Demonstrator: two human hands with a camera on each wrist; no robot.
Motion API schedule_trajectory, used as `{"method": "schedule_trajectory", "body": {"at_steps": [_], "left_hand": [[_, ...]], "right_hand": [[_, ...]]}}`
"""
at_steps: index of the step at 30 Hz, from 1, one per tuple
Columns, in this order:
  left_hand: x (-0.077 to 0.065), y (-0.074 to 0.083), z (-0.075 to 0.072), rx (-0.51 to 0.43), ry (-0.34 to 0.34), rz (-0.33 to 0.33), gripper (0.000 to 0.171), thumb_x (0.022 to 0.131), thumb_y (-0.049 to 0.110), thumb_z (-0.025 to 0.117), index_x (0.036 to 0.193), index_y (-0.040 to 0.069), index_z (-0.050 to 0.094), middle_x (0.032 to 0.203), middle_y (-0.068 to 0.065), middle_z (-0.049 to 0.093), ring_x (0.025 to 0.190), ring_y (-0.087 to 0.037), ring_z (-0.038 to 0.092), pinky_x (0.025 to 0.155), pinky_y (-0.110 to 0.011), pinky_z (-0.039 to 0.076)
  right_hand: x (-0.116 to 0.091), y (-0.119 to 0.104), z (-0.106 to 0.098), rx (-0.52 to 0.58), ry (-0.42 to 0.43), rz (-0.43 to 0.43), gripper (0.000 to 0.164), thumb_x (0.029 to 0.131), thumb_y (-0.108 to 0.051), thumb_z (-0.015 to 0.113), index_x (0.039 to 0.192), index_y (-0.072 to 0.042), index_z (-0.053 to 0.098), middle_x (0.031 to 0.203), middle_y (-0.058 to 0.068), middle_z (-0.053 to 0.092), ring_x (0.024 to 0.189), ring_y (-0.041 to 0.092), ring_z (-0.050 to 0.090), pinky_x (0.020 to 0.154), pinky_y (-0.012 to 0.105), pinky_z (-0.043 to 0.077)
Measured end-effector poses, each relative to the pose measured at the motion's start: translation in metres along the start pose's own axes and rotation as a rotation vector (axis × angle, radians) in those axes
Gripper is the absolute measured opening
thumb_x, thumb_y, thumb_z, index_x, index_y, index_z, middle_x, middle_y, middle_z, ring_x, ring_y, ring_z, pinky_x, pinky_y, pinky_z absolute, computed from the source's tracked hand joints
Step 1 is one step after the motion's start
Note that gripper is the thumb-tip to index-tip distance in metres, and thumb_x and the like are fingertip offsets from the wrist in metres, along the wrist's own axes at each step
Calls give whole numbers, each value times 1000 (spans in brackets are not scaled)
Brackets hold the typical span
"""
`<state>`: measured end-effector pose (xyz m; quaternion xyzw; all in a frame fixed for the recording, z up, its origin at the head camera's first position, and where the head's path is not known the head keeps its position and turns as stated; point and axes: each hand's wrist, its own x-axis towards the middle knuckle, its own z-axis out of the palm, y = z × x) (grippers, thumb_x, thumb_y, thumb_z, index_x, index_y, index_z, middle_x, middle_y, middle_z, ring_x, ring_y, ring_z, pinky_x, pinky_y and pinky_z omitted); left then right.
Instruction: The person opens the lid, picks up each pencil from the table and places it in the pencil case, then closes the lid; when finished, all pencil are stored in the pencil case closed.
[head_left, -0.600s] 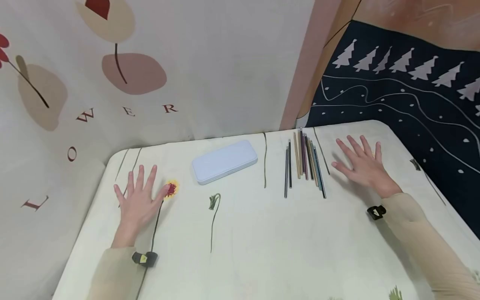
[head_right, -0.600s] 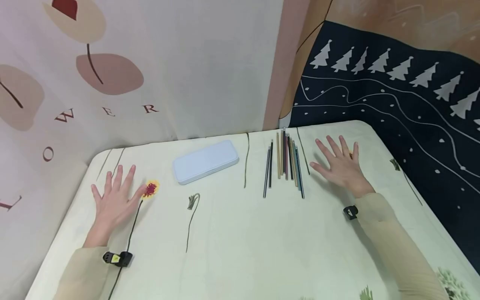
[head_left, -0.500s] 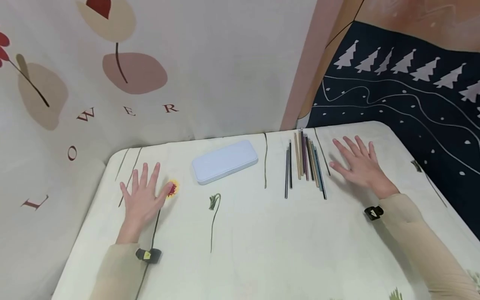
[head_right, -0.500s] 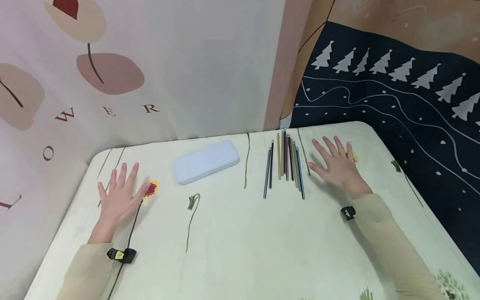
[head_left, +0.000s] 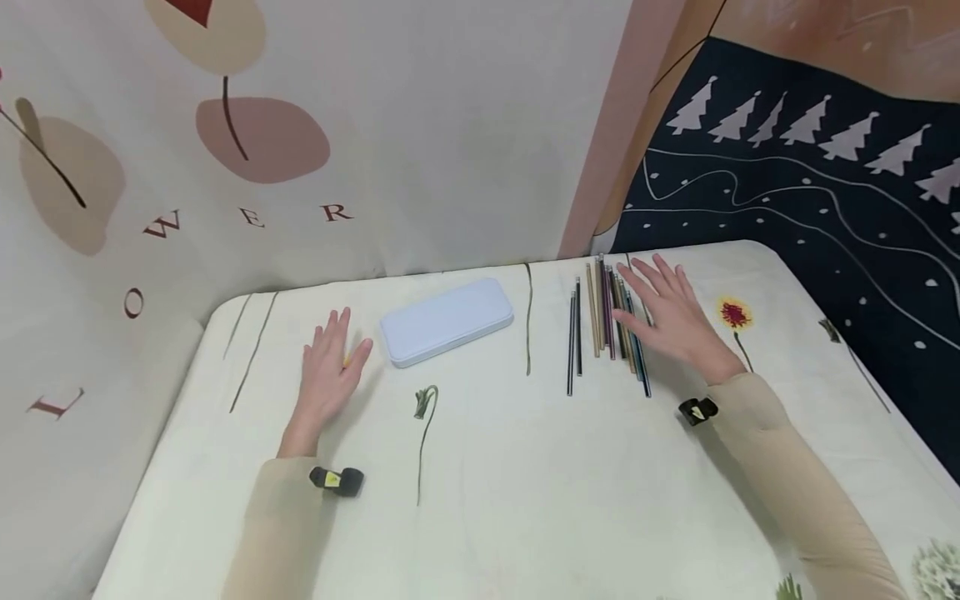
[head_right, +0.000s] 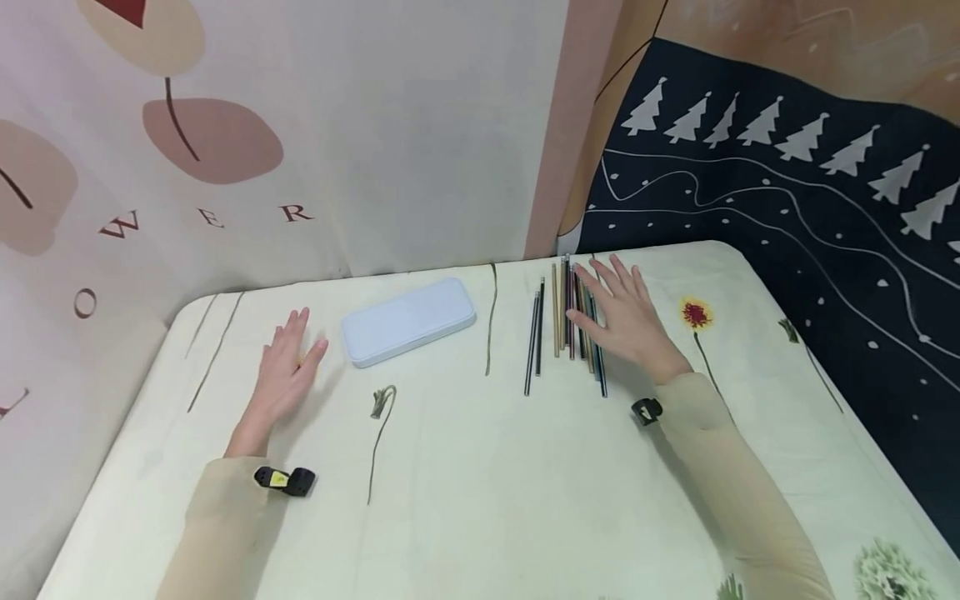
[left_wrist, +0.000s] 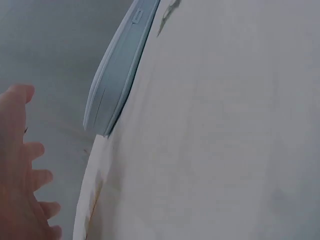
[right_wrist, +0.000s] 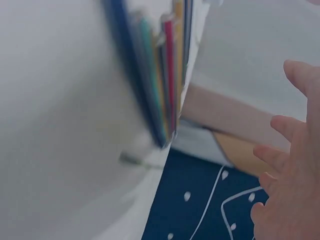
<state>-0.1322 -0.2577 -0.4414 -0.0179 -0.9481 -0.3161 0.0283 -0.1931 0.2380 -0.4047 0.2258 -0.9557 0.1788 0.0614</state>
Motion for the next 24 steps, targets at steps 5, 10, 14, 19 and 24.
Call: {"method": "schedule_trajectory", "body": {"at_steps": [5, 10, 14, 19, 24], "left_hand": [[10, 3, 12, -162, -82, -32, 68, 104, 41, 33, 155, 4, 7, 159, -20, 4, 143, -42, 0, 115, -55, -2], [15, 9, 24, -192, -132, -46, 70, 104, 44, 33, 154, 2, 7, 160, -17, 5, 145, -34, 2, 117, -48, -1], [18, 13, 30, -205, -128, -25, 71, 103, 42, 35, 153, -1, 9, 159, -18, 8, 145, -32, 4, 116, -47, -4], [21, 15, 33, -163, -147, -16, 74, 103, 40, 40, 153, -2, 5, 159, -19, 6, 145, -32, 3, 116, -48, -7], [21, 14, 35, -67, -205, -2, 86, 99, 44, 47, 152, 0, -5, 159, -19, -1, 145, -32, 0, 115, -49, -9]], "right_hand": [[12, -18, 6, 66, 16, -42, 67, 97, -44, 51, 151, -10, 31, 154, 22, 26, 145, 36, 5, 115, 56, 0], [22, -38, 14, 122, 26, -93, 64, 98, -41, 51, 151, -10, 33, 153, 21, 28, 145, 34, 7, 115, 56, 5], [31, -55, 22, 146, 30, -116, 61, 99, -40, 50, 151, -11, 34, 153, 20, 29, 145, 34, 8, 114, 58, 8], [41, -77, 32, 168, 13, -134, 58, 100, -38, 48, 150, -12, 35, 153, 17, 30, 145, 34, 10, 113, 58, 12], [49, -95, 44, 202, -44, -140, 55, 102, -38, 45, 150, -13, 37, 154, 14, 29, 145, 33, 11, 114, 56, 13]]}}
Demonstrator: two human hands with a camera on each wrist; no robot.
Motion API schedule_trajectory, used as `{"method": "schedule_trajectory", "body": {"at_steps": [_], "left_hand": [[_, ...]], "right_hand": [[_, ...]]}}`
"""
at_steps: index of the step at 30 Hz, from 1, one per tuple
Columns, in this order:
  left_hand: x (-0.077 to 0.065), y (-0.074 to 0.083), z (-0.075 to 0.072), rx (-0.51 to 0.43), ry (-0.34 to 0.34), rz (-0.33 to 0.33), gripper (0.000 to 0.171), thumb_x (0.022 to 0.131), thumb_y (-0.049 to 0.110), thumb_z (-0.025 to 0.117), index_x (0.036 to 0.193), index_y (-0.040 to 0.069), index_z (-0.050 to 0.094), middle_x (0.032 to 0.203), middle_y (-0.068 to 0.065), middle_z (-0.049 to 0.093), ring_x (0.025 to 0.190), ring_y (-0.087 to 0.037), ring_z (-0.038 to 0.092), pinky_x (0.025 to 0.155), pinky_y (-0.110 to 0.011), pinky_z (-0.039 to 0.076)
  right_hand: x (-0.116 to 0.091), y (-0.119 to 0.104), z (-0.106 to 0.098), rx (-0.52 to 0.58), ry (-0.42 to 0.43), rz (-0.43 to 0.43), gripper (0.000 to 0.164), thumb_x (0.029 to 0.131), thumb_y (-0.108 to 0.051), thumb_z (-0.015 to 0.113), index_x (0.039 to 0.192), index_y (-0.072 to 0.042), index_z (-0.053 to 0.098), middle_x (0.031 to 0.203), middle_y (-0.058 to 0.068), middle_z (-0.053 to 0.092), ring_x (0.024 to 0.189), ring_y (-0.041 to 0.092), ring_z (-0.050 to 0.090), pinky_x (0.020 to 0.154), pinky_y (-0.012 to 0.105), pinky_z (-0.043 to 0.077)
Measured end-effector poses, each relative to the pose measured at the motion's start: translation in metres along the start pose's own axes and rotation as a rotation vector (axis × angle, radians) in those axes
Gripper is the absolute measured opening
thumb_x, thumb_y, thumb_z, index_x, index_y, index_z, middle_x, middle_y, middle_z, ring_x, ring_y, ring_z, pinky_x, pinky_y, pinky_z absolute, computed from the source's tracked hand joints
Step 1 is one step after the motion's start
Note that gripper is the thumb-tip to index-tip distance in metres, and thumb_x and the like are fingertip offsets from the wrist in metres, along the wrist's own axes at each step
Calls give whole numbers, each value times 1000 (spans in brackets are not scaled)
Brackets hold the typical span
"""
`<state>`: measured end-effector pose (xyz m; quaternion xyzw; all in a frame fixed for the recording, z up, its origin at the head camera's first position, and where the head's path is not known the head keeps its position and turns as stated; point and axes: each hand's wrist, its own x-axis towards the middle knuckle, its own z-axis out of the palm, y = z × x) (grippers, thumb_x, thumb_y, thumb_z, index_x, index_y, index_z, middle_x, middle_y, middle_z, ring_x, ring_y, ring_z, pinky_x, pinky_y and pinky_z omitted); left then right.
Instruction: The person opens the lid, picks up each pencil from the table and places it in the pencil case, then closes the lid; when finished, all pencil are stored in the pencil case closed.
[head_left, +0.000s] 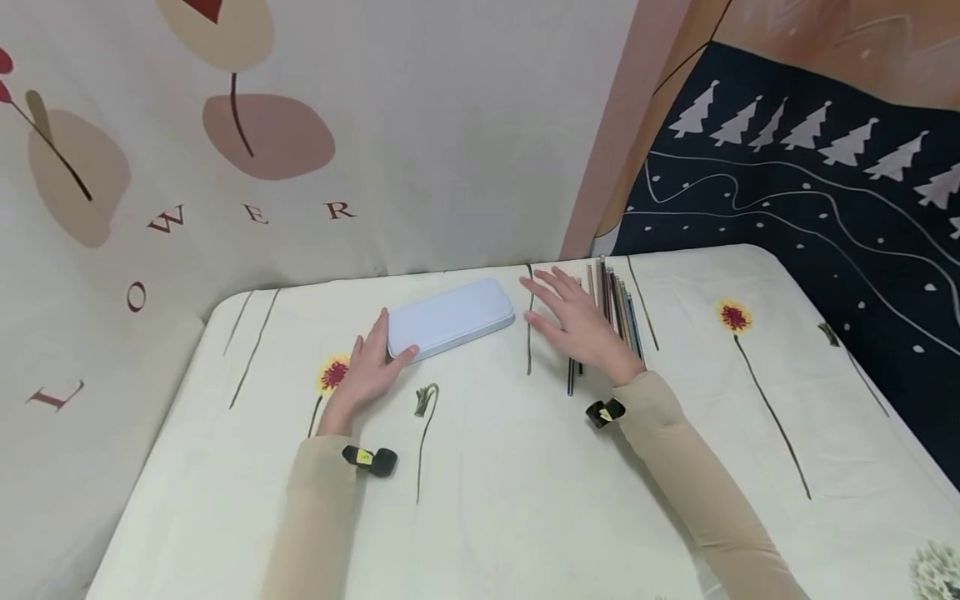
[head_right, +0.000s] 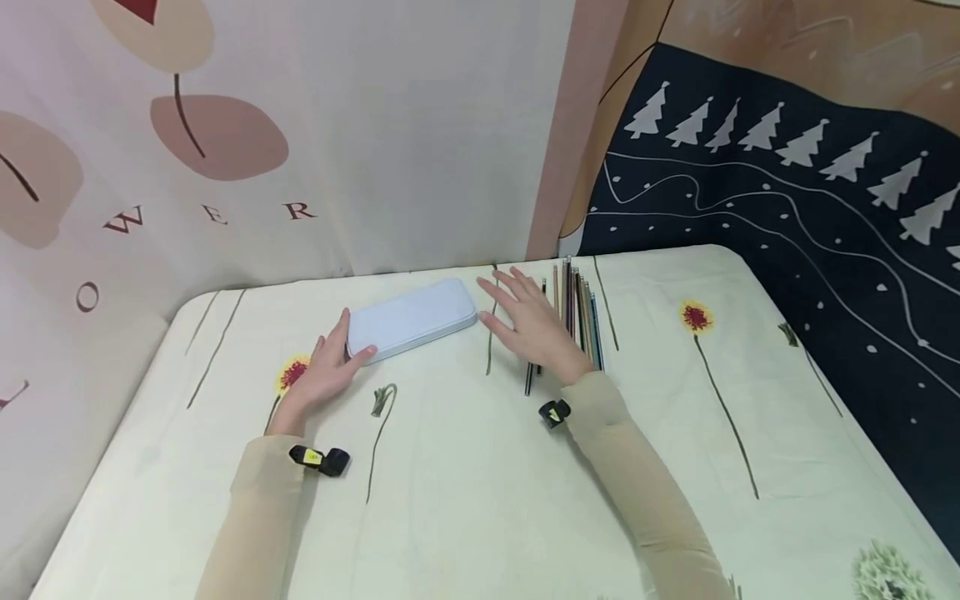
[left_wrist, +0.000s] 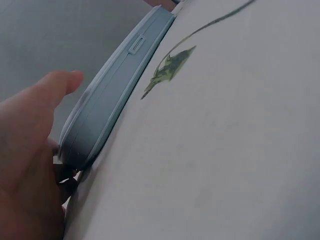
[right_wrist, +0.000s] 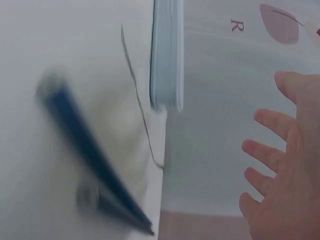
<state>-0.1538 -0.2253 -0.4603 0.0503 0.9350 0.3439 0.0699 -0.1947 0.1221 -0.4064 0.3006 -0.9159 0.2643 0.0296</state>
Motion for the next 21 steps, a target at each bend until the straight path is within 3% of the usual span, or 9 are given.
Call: {"method": "schedule_trajectory", "body": {"at_steps": [4, 10, 19, 21], "left_hand": [[1, -3, 1, 15, 4, 8, 89, 98, 45, 49, 152, 1, -5, 160, -17, -1, 146, -31, 1, 115, -48, -8], [0, -4, 3, -37, 56, 24, 88, 96, 40, 55, 153, 0, 2, 159, -18, 6, 145, -32, 6, 116, -47, -6], [-2, 3, 4, -79, 116, 28, 95, 88, 33, 71, 152, -4, 12, 156, -23, 17, 144, -35, 14, 116, -49, 0], [-2, 3, 4, -90, 138, 11, 95, 86, 32, 74, 152, -4, 16, 155, -23, 21, 142, -37, 18, 117, -50, 6]], "right_hand": [[8, -8, 10, 34, -39, 9, 52, 102, -38, 44, 148, -15, 41, 152, 12, 34, 145, 29, 14, 115, 52, 17], [16, -16, 22, 102, -61, -29, 46, 103, -34, 44, 143, -12, 48, 146, 14, 43, 142, 29, 24, 114, 47, 23], [31, -29, 40, 132, -100, -100, 40, 105, -24, 38, 138, -7, 53, 143, 18, 46, 138, 34, 31, 116, 40, 20], [34, -32, 44, 135, -116, -113, 40, 105, -24, 37, 138, -7, 54, 143, 18, 46, 138, 33, 31, 116, 39, 19]]}}
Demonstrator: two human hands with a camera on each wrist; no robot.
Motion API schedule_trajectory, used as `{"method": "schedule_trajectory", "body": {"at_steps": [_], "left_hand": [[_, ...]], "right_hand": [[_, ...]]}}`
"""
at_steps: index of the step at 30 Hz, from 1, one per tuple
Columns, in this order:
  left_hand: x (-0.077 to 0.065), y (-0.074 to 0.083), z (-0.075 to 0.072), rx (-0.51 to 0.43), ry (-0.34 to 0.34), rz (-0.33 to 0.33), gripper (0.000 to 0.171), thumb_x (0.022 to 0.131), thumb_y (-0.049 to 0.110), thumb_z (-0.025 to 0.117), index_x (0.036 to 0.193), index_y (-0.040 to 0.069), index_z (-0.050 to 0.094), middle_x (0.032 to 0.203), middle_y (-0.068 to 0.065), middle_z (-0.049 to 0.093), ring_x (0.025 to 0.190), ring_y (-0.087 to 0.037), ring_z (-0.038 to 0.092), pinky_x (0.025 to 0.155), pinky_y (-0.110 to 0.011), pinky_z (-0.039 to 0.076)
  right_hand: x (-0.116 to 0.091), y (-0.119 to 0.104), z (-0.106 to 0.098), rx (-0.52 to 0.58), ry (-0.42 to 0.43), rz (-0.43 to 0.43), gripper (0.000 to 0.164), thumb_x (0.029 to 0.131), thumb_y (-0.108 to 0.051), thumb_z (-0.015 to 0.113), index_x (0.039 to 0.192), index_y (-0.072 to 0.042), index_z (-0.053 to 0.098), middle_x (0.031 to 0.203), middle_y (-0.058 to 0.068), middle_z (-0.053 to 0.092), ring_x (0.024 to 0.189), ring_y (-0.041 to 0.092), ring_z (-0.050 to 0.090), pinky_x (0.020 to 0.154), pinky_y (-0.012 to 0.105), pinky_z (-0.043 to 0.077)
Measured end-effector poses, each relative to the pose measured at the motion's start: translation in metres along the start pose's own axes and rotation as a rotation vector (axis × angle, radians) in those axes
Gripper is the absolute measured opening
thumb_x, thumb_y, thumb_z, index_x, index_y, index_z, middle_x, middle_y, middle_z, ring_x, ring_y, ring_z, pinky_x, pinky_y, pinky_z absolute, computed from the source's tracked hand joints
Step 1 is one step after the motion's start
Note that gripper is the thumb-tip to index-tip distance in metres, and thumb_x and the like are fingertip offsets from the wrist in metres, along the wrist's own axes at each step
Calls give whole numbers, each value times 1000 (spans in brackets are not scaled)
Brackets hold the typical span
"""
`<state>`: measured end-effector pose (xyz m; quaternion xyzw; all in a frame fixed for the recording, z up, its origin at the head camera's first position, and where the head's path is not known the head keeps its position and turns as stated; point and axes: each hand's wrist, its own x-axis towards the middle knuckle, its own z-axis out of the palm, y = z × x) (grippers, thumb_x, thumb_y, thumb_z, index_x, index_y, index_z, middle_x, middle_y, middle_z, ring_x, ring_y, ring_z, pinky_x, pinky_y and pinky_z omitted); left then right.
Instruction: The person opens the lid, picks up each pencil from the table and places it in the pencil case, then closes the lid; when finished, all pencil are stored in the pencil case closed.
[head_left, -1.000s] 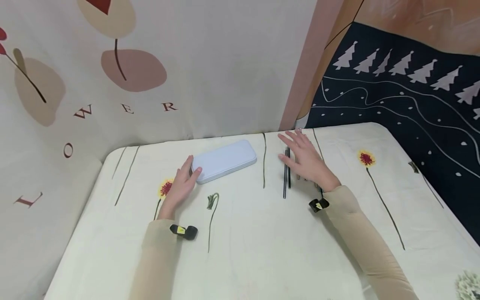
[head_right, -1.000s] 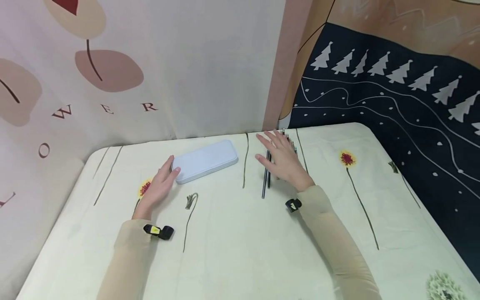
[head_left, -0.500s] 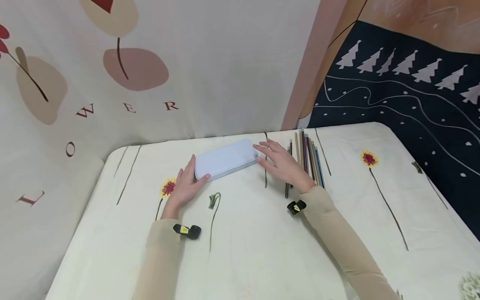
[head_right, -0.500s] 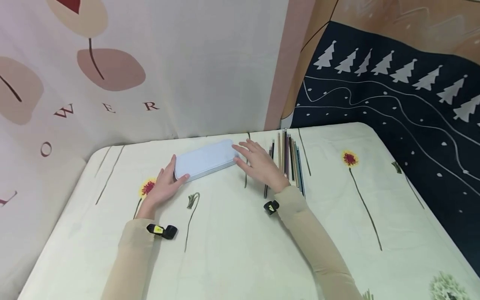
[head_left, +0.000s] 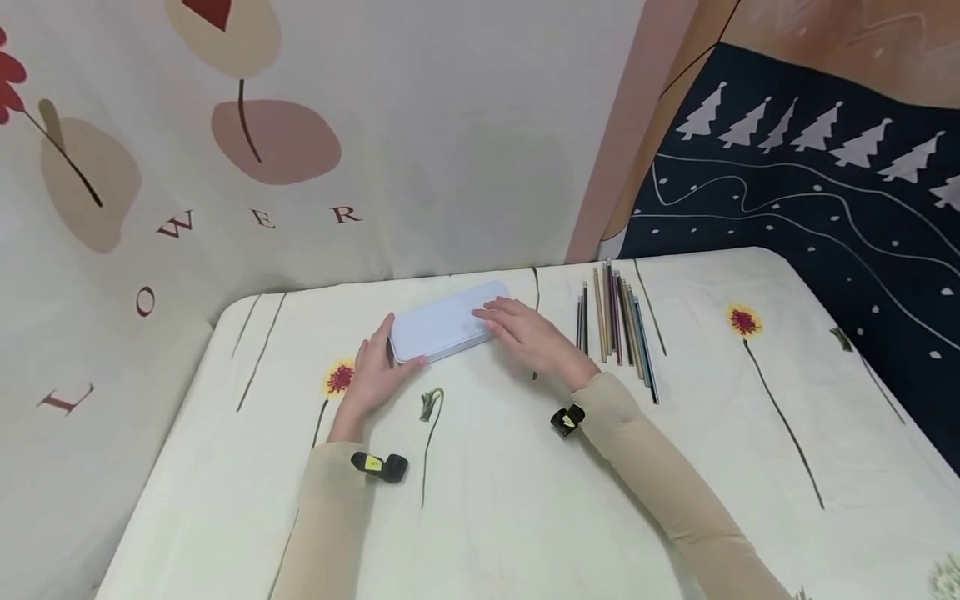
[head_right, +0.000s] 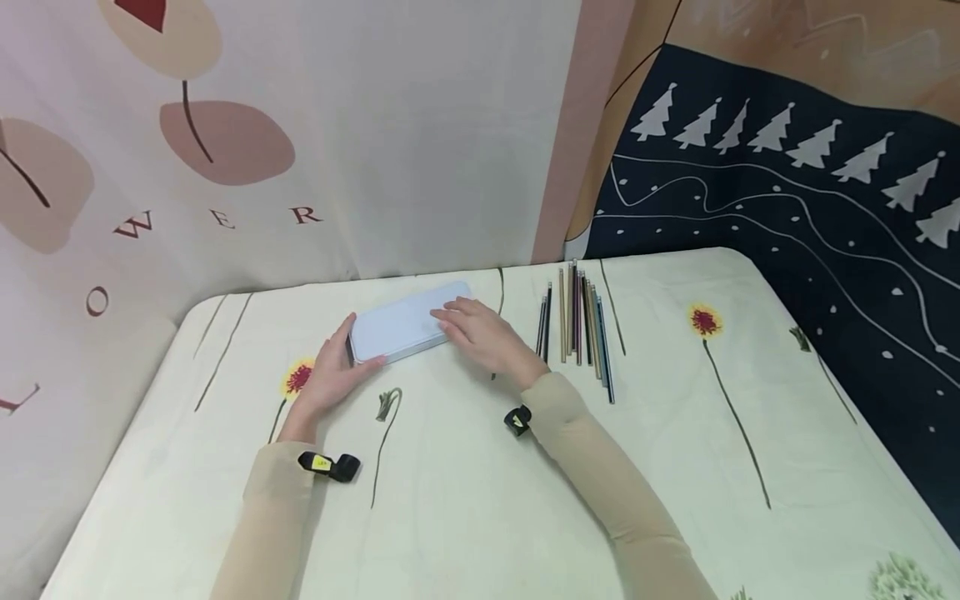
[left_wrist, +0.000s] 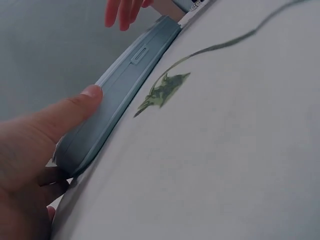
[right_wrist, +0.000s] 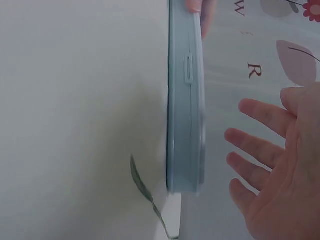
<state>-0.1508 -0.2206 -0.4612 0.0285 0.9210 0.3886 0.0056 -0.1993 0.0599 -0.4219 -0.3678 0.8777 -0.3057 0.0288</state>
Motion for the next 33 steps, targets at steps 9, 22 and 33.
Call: {"method": "schedule_trajectory", "body": {"at_steps": [9, 22, 33], "left_hand": [[0, -3, 2, -72, 77, -96, 93, 78, 41, 80, 149, 4, 33, 151, -20, 33, 140, -34, 27, 114, -45, 25], [1, 2, -3, -151, 143, -147, 83, 77, 39, 81, 144, 6, 45, 145, -17, 44, 136, -32, 36, 112, -44, 28], [7, 3, -4, -258, 160, -218, 78, 79, 41, 79, 141, 4, 49, 143, -18, 46, 136, -29, 37, 113, -40, 28]], "right_hand": [[9, -5, 14, 109, -36, -31, 35, 103, -21, 46, 132, -7, 59, 139, 14, 51, 137, 28, 35, 116, 39, 19], [29, 4, 25, 135, 153, -97, 28, 84, -9, 71, 112, -6, 72, 121, 9, 65, 116, 25, 54, 109, 41, 27], [38, 8, 28, 42, 248, -120, 28, 83, -13, 72, 111, -10, 73, 116, 3, 68, 112, 20, 55, 106, 38, 28]]}}
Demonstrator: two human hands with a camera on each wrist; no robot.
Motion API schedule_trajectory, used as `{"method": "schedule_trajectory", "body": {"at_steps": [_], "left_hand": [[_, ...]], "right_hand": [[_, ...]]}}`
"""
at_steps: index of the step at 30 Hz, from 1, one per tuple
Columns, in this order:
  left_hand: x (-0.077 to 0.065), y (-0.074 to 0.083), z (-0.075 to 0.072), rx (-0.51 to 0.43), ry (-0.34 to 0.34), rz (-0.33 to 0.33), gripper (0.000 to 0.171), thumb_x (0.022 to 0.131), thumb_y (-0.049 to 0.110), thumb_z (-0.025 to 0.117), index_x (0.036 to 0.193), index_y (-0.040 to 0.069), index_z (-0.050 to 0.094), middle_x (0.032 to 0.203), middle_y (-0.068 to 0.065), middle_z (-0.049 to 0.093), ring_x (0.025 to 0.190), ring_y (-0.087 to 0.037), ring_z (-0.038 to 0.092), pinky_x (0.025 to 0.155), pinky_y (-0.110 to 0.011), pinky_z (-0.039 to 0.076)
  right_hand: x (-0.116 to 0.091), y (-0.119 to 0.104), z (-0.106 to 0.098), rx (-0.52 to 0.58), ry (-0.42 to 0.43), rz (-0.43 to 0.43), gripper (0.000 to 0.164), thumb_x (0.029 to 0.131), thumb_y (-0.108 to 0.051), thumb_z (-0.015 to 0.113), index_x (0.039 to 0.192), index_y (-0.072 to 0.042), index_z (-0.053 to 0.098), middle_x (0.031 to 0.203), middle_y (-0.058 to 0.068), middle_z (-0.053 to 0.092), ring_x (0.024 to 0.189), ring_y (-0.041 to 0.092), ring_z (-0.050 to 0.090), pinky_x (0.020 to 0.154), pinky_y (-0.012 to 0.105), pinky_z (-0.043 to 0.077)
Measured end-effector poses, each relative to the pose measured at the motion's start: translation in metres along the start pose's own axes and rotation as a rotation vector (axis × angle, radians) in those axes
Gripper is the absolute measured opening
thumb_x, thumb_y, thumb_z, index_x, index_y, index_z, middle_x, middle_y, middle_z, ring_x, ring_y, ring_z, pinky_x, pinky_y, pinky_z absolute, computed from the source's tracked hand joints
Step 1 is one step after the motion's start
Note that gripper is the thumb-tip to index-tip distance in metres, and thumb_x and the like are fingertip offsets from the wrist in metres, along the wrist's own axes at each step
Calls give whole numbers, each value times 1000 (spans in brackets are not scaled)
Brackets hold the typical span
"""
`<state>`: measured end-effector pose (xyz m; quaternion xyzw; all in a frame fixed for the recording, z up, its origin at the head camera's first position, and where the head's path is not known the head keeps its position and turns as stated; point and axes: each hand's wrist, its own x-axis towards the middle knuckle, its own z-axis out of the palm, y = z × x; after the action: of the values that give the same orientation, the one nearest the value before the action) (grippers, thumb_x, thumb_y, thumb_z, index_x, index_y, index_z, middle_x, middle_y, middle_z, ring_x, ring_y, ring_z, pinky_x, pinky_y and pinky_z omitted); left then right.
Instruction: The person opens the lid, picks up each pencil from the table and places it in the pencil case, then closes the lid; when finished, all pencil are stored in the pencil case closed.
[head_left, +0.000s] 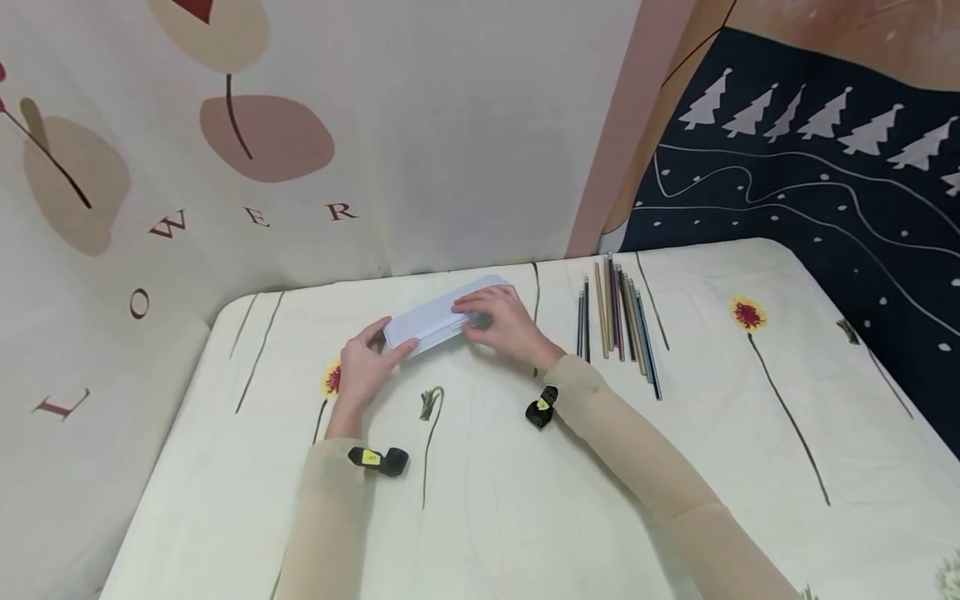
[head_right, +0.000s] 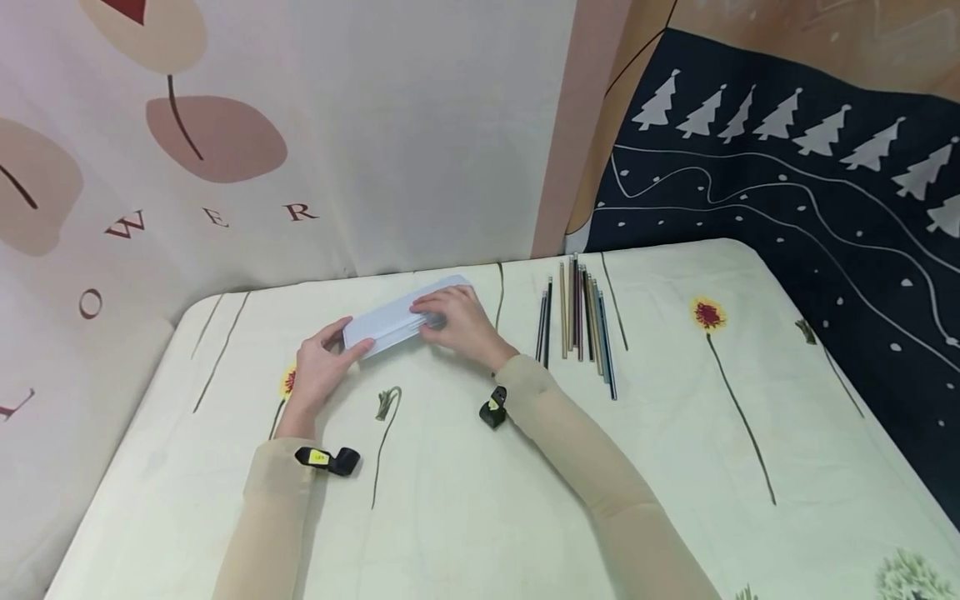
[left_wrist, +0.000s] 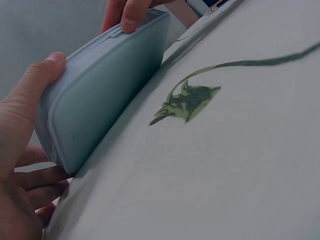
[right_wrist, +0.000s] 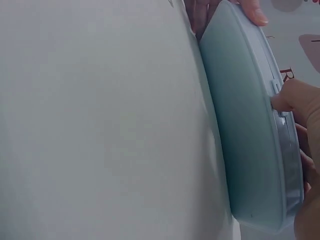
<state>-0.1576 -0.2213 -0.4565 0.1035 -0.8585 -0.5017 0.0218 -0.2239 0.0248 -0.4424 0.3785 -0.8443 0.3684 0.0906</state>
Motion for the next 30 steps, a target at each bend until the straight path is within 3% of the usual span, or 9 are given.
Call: {"method": "schedule_trajectory", "body": {"at_steps": [13, 20, 25, 30], "left_hand": [[0, -3, -1, -46, -61, -6, 77, 88, 42, 69, 147, 3, 39, 151, -18, 35, 141, -29, 28, 115, -36, 24], [-3, -5, 3, -56, -72, 25, 81, 85, 37, 74, 147, 3, 37, 151, -18, 35, 140, -28, 29, 114, -34, 26], [-5, -3, 2, -45, -60, 34, 78, 83, 33, 77, 145, 3, 41, 149, -17, 38, 140, -29, 29, 114, -38, 24], [-8, 0, 8, 66, -100, 79, 85, 76, 39, 81, 144, 4, 43, 147, -18, 41, 139, -31, 31, 117, -44, 15]], "right_hand": [[1, -7, 0, -194, 91, -160, 24, 80, -17, 72, 103, -11, 76, 101, 1, 73, 90, 18, 63, 84, 29, 45], [-1, -6, 4, -247, 145, -226, 21, 78, -15, 72, 98, -11, 77, 94, -1, 74, 80, 16, 64, 74, 28, 47], [-1, -7, 3, -223, 176, -266, 17, 78, -11, 72, 93, -7, 77, 86, 0, 74, 69, 14, 61, 66, 24, 48], [0, -7, -2, -127, 286, -182, 15, 80, 5, 64, 90, 1, 75, 70, 5, 68, 57, 11, 56, 58, 20, 50]]}}
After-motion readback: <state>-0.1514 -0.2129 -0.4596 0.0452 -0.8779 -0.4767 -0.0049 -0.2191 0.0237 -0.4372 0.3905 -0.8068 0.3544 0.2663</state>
